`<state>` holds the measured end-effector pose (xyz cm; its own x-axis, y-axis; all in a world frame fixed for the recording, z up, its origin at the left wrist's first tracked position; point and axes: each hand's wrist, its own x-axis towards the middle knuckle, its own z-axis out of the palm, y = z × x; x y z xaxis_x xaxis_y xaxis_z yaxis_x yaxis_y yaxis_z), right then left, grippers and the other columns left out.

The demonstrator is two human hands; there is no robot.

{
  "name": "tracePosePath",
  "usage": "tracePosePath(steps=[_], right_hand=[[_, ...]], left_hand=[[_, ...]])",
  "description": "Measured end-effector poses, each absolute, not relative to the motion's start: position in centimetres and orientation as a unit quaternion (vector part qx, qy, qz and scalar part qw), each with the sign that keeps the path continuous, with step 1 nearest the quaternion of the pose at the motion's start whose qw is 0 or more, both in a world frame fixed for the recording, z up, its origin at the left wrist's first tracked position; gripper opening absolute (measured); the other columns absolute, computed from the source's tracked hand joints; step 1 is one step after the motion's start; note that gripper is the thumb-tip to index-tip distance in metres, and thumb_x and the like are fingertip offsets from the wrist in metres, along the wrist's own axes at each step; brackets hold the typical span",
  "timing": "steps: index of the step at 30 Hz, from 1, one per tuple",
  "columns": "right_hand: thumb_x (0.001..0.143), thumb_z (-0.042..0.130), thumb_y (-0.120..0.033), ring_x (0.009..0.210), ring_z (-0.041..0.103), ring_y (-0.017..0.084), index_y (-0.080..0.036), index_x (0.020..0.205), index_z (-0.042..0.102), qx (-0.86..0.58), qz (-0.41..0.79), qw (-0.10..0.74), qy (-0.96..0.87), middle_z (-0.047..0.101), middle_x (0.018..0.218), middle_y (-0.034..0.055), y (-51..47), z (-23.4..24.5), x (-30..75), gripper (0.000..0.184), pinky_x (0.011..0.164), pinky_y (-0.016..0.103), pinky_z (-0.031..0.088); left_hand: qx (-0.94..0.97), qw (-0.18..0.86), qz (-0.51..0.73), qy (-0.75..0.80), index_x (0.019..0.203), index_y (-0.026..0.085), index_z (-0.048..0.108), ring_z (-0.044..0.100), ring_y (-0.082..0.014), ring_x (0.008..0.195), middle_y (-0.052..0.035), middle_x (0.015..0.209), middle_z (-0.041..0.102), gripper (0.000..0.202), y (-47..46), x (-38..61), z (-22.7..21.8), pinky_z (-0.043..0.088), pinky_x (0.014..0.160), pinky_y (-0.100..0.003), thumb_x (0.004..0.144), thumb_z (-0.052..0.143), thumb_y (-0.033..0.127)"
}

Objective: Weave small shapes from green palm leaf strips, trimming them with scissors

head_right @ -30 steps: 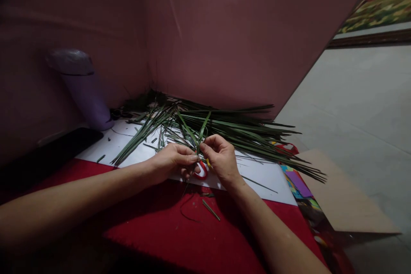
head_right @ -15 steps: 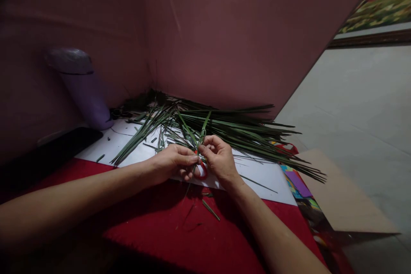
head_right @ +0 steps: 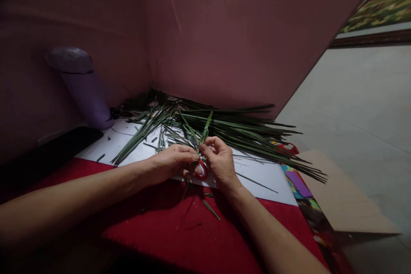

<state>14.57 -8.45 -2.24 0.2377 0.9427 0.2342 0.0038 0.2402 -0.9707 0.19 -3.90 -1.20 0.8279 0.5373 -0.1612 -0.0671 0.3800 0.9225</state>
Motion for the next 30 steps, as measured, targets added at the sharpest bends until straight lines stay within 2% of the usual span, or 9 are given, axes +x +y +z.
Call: tracePosePath(steps=[10,21,26,30], right_hand=[[0.067,0.071,-0.032,0.035,0.028,0.002,-0.02,0.07,0.049,-0.446,0.432,0.649,-0.44,0.042,0.053,-0.0098,-8.5,-2.03,14.52,0.025,0.033,0.016,0.018],[0.062,0.074,-0.035,0.038,0.031,0.003,-0.02,0.068,0.048,-0.447,0.459,0.64,-0.424,0.042,0.057,-0.0091,-8.61,-1.87,14.51,0.031,0.034,0.015,0.022],[0.059,0.076,-0.034,0.038,0.032,0.003,-0.02,0.068,0.047,-0.461,0.452,0.639,-0.419,0.041,0.055,-0.0091,-8.57,-1.71,14.47,0.033,0.035,0.016,0.023],[0.06,0.075,-0.038,0.038,0.034,0.004,-0.021,0.075,0.049,-0.474,0.394,0.662,-0.426,0.049,0.061,-0.007,-8.37,-2.05,14.41,0.035,0.034,0.017,0.024]], left_hand=[[0.522,0.8,0.205,0.215,0.068,0.011,0.057,0.049,-0.0062,0.042,-0.0036,0.055,0.062,0.02,-3.73,0.31,-1.47,0.033,0.044,-0.018,0.07,0.064,0.03],[0.532,0.8,0.198,0.195,0.067,0.011,0.059,0.051,-0.0069,0.045,-0.0039,0.057,0.063,0.016,-3.71,0.29,-1.72,0.034,0.046,-0.019,0.071,0.062,0.026],[0.546,0.786,0.205,0.205,0.066,0.012,0.059,0.05,-0.008,0.043,-0.0038,0.054,0.062,0.015,-3.8,0.41,-1.67,0.034,0.045,-0.02,0.07,0.061,0.026],[0.534,0.771,0.264,0.227,0.064,0.011,0.058,0.048,-0.007,0.044,-0.0052,0.056,0.062,0.017,-3.96,0.57,-1.24,0.033,0.046,-0.021,0.07,0.062,0.026]])
